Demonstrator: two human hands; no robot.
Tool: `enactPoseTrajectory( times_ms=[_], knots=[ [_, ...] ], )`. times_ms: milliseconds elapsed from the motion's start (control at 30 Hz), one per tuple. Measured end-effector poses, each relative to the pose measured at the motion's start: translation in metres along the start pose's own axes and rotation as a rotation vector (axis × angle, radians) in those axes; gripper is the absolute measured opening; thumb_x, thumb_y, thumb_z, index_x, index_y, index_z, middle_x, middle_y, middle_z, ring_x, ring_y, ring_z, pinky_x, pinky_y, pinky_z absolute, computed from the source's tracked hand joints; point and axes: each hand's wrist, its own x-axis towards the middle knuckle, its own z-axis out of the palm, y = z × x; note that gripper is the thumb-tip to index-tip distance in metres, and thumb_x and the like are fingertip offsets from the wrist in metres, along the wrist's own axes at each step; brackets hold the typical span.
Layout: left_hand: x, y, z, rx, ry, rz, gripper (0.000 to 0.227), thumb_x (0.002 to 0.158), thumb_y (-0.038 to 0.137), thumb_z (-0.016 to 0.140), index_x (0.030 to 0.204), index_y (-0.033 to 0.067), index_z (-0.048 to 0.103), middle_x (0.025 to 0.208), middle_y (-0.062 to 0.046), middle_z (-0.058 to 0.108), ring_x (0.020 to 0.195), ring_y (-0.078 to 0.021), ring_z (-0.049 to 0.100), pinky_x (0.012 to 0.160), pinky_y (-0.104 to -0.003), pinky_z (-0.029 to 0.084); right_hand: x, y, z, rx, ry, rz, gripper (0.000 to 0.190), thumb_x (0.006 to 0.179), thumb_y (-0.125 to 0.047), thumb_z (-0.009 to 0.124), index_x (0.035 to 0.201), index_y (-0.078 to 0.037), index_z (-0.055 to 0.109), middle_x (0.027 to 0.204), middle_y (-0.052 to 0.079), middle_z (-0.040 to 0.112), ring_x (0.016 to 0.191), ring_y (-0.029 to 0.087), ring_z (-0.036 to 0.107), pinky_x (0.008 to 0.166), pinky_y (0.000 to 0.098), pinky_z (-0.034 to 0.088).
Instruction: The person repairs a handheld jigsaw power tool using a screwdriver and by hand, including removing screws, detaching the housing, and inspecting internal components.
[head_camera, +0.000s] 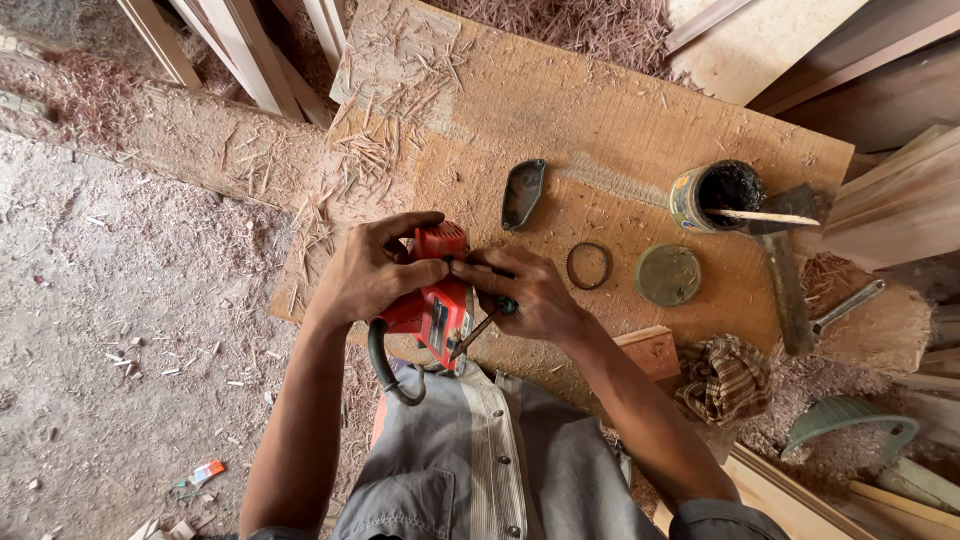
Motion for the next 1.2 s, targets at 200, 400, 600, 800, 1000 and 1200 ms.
enactPoseTrajectory(
  times_ms=[200, 400, 600, 800, 1000, 1200],
  knots=[
    [0.002, 0.001, -0.001, 0.043, 0.006, -0.034, 0.068, 0.068, 0.035, 0.078, 0.133, 0.0145, 0.070, 0.098, -0.013, 0.081, 0.077, -0.0191, 0.078, 0.073, -0.035, 0.063, 0.005, 0.000, -0.004, -0.001, -0.020, -0.008, 0.067, 0.076, -0.009, 0.079, 0.141, -0.018, 0.064, 0.116, 0.008, 0.073, 0.092, 0.024, 0.068, 0.076, 0.0413, 0.061],
    [0.003, -0.001, -0.001, 0.037, 0.018, -0.038, 0.067, 0.068, 0.035, 0.079, 0.132, 0.0158, 0.070, 0.101, -0.013, 0.080, 0.079, -0.0200, 0.078, 0.076, -0.035, 0.063, -0.002, 0.006, 0.002, -0.050, -0.040, -0.024, 0.066, 0.081, -0.012, 0.077, 0.145, -0.019, 0.061, 0.116, 0.009, 0.073, 0.091, 0.023, 0.068, 0.072, 0.0387, 0.063],
    [0.007, -0.002, -0.001, 0.061, -0.012, -0.071, 0.066, 0.070, 0.036, 0.078, 0.133, 0.0177, 0.069, 0.103, -0.012, 0.080, 0.078, -0.0208, 0.078, 0.076, -0.037, 0.064, -0.011, 0.008, 0.011, -0.120, -0.042, -0.026, 0.064, 0.086, -0.028, 0.073, 0.147, -0.018, 0.057, 0.114, 0.013, 0.071, 0.086, 0.023, 0.066, 0.065, 0.0374, 0.063],
    [0.009, -0.001, 0.001, 0.102, -0.013, -0.070, 0.061, 0.073, 0.034, 0.074, 0.132, 0.0186, 0.069, 0.106, -0.010, 0.080, 0.074, -0.0216, 0.078, 0.074, -0.037, 0.064, -0.009, -0.006, 0.005, -0.109, -0.078, 0.079, 0.067, 0.080, -0.016, 0.072, 0.146, -0.015, 0.058, 0.126, 0.017, 0.067, 0.100, 0.030, 0.070, 0.071, 0.0362, 0.065],
    [0.006, 0.001, -0.001, 0.070, 0.015, -0.001, 0.056, 0.075, 0.033, 0.073, 0.129, 0.0156, 0.071, 0.101, -0.011, 0.081, 0.073, -0.0198, 0.079, 0.073, -0.036, 0.065, 0.003, -0.019, -0.002, 0.046, -0.126, 0.250, 0.071, 0.078, 0.004, 0.074, 0.145, -0.015, 0.060, 0.133, 0.016, 0.066, 0.105, 0.029, 0.073, 0.083, 0.0363, 0.067],
    [0.005, -0.005, 0.000, 0.043, 0.031, 0.026, 0.054, 0.077, 0.033, 0.073, 0.128, 0.0151, 0.072, 0.102, -0.011, 0.082, 0.074, -0.0186, 0.079, 0.074, -0.036, 0.064, 0.009, -0.027, -0.003, 0.160, -0.089, 0.278, 0.059, 0.085, -0.001, 0.071, 0.143, -0.012, 0.060, 0.130, 0.016, 0.067, 0.102, 0.026, 0.073, 0.079, 0.0331, 0.067]
  ],
)
